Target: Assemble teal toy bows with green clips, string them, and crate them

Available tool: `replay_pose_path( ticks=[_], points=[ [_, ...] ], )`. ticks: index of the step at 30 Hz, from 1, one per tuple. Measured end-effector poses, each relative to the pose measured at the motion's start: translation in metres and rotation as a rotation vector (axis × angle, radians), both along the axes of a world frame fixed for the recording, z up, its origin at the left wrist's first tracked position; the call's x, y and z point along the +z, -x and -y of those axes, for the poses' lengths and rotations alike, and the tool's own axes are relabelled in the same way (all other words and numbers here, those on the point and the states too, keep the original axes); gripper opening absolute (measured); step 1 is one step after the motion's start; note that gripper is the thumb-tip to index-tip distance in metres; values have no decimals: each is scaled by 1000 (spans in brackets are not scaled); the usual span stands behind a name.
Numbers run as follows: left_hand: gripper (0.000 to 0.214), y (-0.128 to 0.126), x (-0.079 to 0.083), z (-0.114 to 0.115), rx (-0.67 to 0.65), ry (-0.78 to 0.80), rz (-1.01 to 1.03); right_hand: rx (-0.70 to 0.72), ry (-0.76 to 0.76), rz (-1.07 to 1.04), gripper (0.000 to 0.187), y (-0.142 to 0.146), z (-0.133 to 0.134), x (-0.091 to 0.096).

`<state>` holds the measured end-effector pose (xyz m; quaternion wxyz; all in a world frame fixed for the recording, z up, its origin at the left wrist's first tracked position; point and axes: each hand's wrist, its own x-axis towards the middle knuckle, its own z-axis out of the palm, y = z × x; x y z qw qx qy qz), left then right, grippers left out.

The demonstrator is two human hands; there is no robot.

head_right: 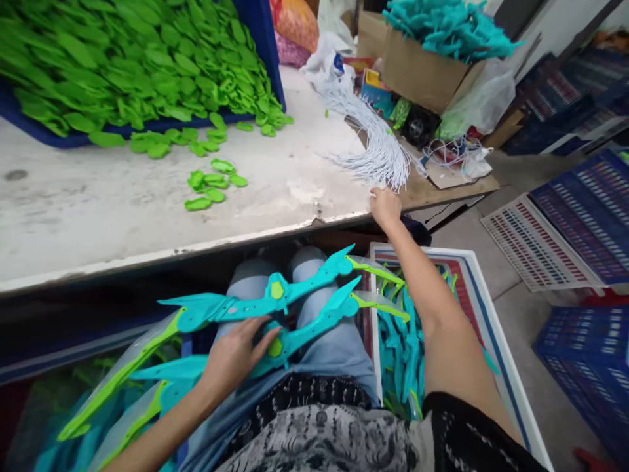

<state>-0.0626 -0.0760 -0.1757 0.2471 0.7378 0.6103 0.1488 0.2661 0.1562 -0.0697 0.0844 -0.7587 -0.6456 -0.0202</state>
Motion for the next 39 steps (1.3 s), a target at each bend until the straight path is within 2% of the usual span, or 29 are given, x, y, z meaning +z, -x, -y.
replay_pose_path(
  ticks=[2, 3, 6, 8, 10, 12, 14, 16, 18, 20, 24, 27, 29, 33, 36, 39],
  points=[
    [31, -8, -1, -2, -10, -302, 10, 45, 24, 30, 37, -6, -31, -4],
    [28, -12, -1, -5, -24, -399, 19, 75, 40, 37, 36, -6, -42, -6],
    [24, -22, 0, -18, -44, -492, 28, 159, 98, 49, 30, -5, -64, -6],
    [21, -24, 1, -26, -45, -498, 34, 200, 144, 52, 28, -9, -66, -2],
    [18, -22, 3, -33, -48, -518, 25, 244, 159, 16, 25, -20, -54, 4],
    [15, -19, 6, -37, -59, -546, 12, 318, 165, -99, 20, -38, -29, 7],
    [12, -18, 8, -41, -73, -562, 6, 391, 214, -289, 14, -60, 5, 6],
    [11, -23, 11, -43, -98, -566, 21, 387, 276, -536, 12, -81, 40, 0],
    [11, -36, 15, -45, -153, -554, 63, 297, 265, -796, 19, -96, 68, -9],
    [11, -57, 20, -46, -224, -528, 124, 162, 182, -1015, 25, -104, 84, -19],
    [10, -101, 31, -43, -361, -447, 253, -74, 73, -1241, 21, -108, 90, -36],
    [13, -124, 39, -38, -437, -319, 341, -178, 118, -1287, 24, -111, 95, -42],
    [17, -133, 43, -34, -459, -169, 392, -211, 219, -1296, 22, -117, 109, -44],
    [19, -156, 41, -23, -461, 354, 463, -130, 451, -1309, 31, -129, 169, -54],
    [15, -183, 25, -13, -366, 775, 572, -144, 378, -1258, 33, -125, 228, -70],
    [11, -215, 1, -5, -93, 1131, 727, -275, 187, -1230, 30, -109, 278, -90]
  ],
)
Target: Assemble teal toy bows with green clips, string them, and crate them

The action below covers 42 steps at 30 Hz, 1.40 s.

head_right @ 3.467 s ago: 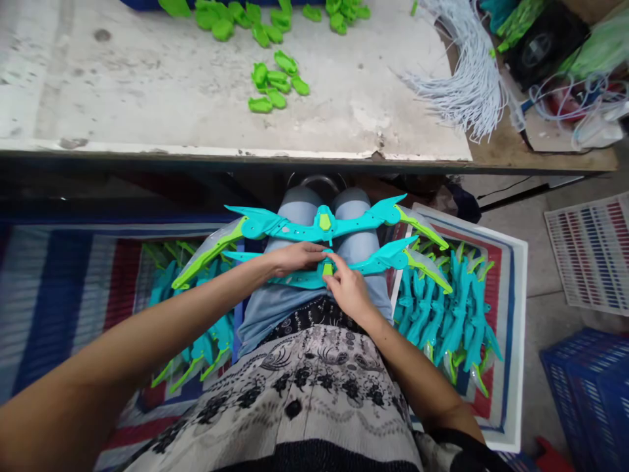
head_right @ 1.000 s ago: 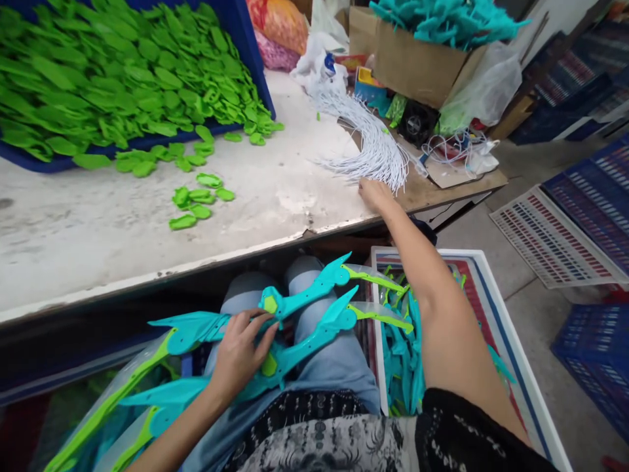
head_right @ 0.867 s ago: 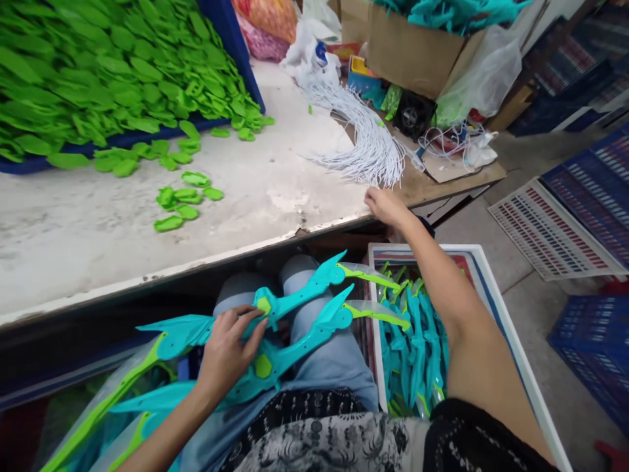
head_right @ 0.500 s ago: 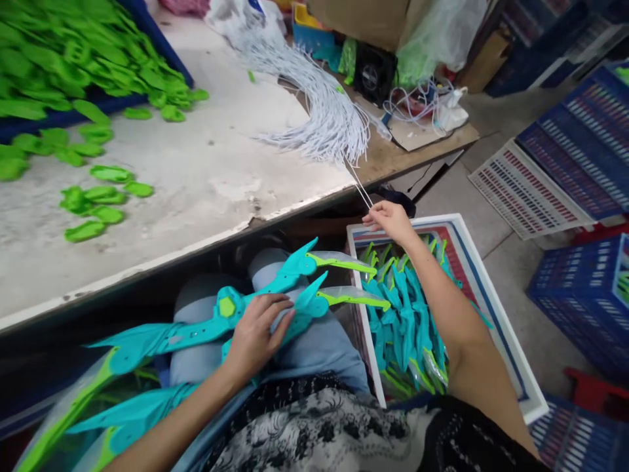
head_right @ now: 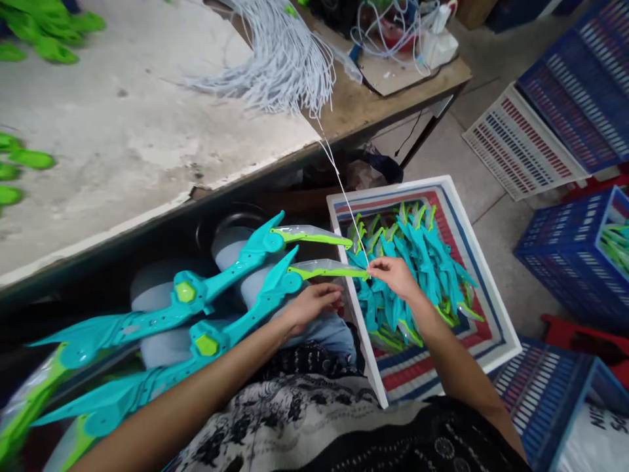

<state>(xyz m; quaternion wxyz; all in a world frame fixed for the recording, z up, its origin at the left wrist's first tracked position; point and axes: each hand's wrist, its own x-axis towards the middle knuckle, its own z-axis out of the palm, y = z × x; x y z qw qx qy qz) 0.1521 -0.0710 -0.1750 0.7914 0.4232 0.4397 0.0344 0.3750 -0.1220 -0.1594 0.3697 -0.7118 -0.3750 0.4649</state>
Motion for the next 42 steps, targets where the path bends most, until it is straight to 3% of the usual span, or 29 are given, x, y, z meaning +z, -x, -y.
replay_pose_path(
  ticks=[2, 5, 9, 15, 27, 35, 42],
  points=[
    [9, -18, -15, 4, 128, 208, -3, -108, -57, 64, 27, 12, 22, -11],
    [13, -37, -31, 8, 225, 349, 13, -207, -142, 244, 21, 27, 37, -22],
    [7, -49, -38, 10, 209, 390, 41, -208, -236, 439, 18, 37, 42, -30],
    [8, -55, -35, 10, 178, 402, 94, -160, -333, 558, 20, 39, 44, -37],
    [7, -57, -43, 12, 177, 409, 199, -281, -297, 370, 15, 44, 45, -52],
    [6, -59, -50, 15, 171, 397, 243, -269, -310, 381, 14, 41, 47, -63],
    [15, -62, -62, 17, 175, 409, 252, -191, -321, 353, 15, 41, 52, -56]
  ],
)
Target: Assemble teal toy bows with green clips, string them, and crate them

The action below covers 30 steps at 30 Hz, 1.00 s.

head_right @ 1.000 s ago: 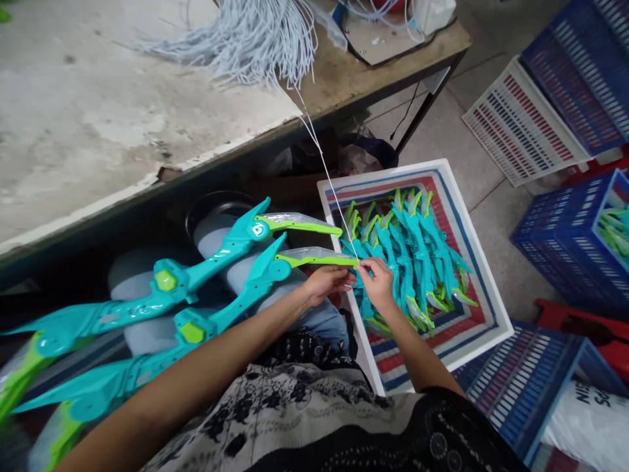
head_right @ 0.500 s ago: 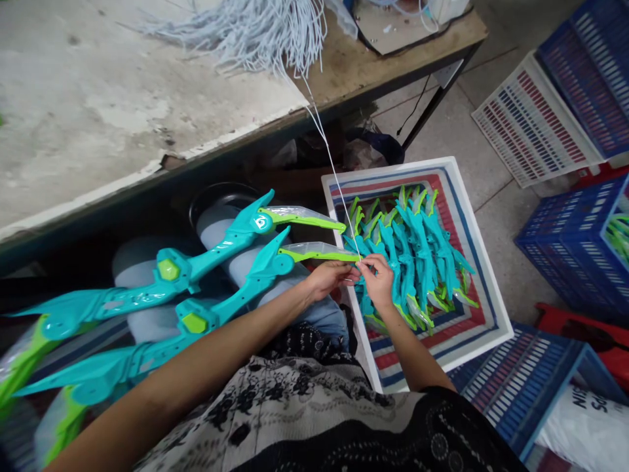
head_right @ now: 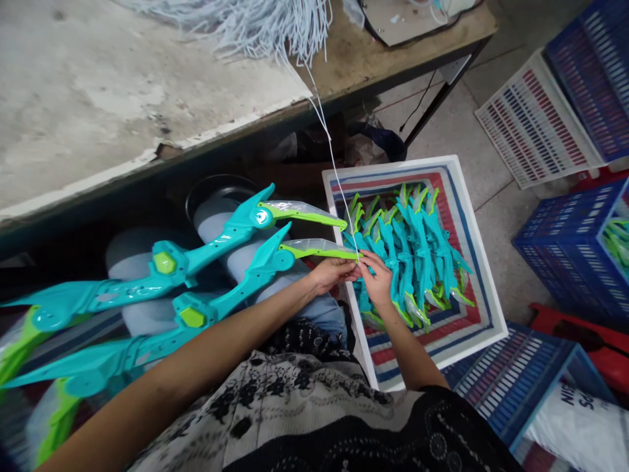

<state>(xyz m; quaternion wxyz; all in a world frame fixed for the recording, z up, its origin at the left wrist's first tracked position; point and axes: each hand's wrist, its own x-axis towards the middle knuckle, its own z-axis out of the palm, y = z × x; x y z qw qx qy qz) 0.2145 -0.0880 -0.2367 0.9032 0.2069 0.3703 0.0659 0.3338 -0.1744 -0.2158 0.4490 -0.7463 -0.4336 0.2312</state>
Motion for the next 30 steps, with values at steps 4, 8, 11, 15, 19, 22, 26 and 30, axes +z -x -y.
replay_pose_path(
  ticks=[4, 8, 11, 15, 19, 22, 26, 30],
  points=[
    [15, -1, -5, 0, -11, 6, 30, -2, 24, -41, 15, -2, 0, -1],
    [12, -1, -5, -1, -32, 22, 32, -118, 40, -183, 16, -2, -1, -7],
    [11, 0, -1, -3, -45, 45, 56, -229, 64, -315, 21, -2, -1, -7],
    [14, 2, 4, -3, -21, 51, 35, -222, 108, -339, 21, -2, 0, 5],
    [12, 1, 6, -3, -6, 43, 1, -168, 95, -139, 16, 1, 0, 14],
    [13, 0, 6, -3, -15, 32, 13, -135, 48, 36, 17, 2, 0, 13],
    [9, -1, 6, -1, -14, 31, 30, -110, 6, 136, 18, 4, 0, 8],
    [8, -1, 6, 0, -15, 21, 21, -89, -73, 186, 16, 5, 0, 4]
  ],
)
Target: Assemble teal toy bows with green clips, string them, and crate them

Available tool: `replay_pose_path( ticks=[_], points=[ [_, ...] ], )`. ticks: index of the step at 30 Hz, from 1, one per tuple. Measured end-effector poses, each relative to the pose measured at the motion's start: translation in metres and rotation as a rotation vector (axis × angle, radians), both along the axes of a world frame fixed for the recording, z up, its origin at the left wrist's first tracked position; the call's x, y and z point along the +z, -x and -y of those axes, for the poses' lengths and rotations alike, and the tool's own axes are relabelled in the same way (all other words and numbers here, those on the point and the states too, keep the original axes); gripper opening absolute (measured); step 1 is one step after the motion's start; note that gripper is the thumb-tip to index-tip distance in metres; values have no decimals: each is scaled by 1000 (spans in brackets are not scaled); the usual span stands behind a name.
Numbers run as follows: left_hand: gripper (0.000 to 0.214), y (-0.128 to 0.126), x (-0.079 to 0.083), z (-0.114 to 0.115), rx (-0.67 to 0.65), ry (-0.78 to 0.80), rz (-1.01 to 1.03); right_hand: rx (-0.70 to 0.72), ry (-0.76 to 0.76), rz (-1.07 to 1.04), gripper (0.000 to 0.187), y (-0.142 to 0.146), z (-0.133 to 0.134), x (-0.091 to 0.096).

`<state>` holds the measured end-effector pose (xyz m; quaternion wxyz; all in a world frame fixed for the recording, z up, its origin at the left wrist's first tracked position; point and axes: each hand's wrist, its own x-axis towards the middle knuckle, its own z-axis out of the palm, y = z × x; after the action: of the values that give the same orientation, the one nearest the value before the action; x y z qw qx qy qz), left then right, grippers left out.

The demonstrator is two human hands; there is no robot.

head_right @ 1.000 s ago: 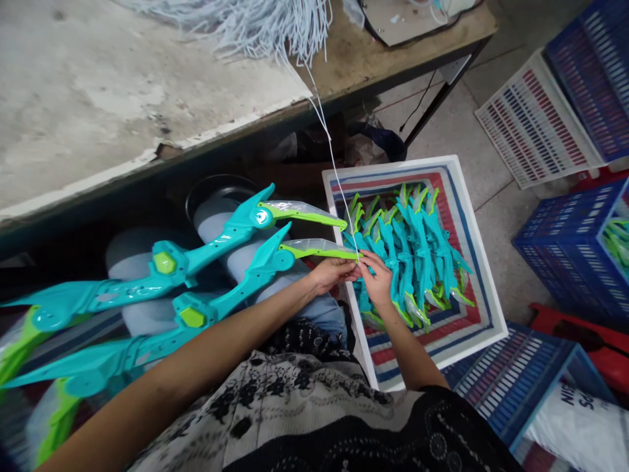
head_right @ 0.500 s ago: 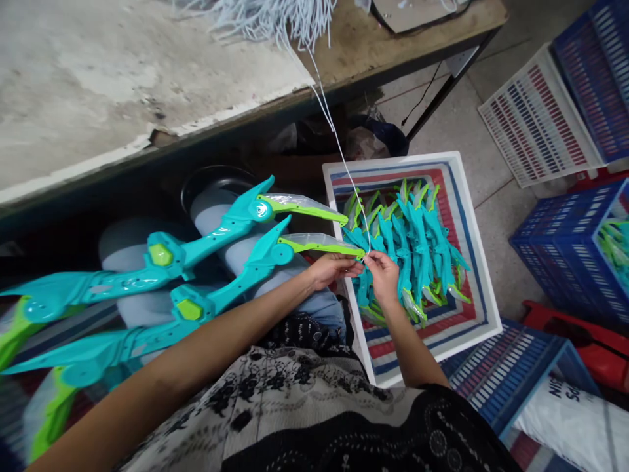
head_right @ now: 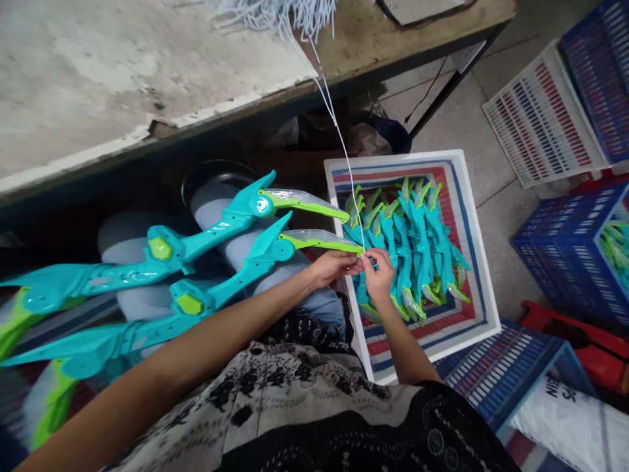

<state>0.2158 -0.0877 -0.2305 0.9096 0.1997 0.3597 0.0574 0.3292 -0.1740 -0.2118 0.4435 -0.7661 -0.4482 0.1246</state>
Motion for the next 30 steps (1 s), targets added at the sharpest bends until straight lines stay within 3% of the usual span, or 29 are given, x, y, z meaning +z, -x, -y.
replay_pose_path(
  ticks=[13, 30],
  points=[
    [5, -1, 11, -2, 10, 0, -38, 78, -11, 33, 9, -1, 6, -2],
    [10, -1, 0, 1, -9, -57, -27, 144, 98, 87, 12, -7, 11, 1]
  ],
)
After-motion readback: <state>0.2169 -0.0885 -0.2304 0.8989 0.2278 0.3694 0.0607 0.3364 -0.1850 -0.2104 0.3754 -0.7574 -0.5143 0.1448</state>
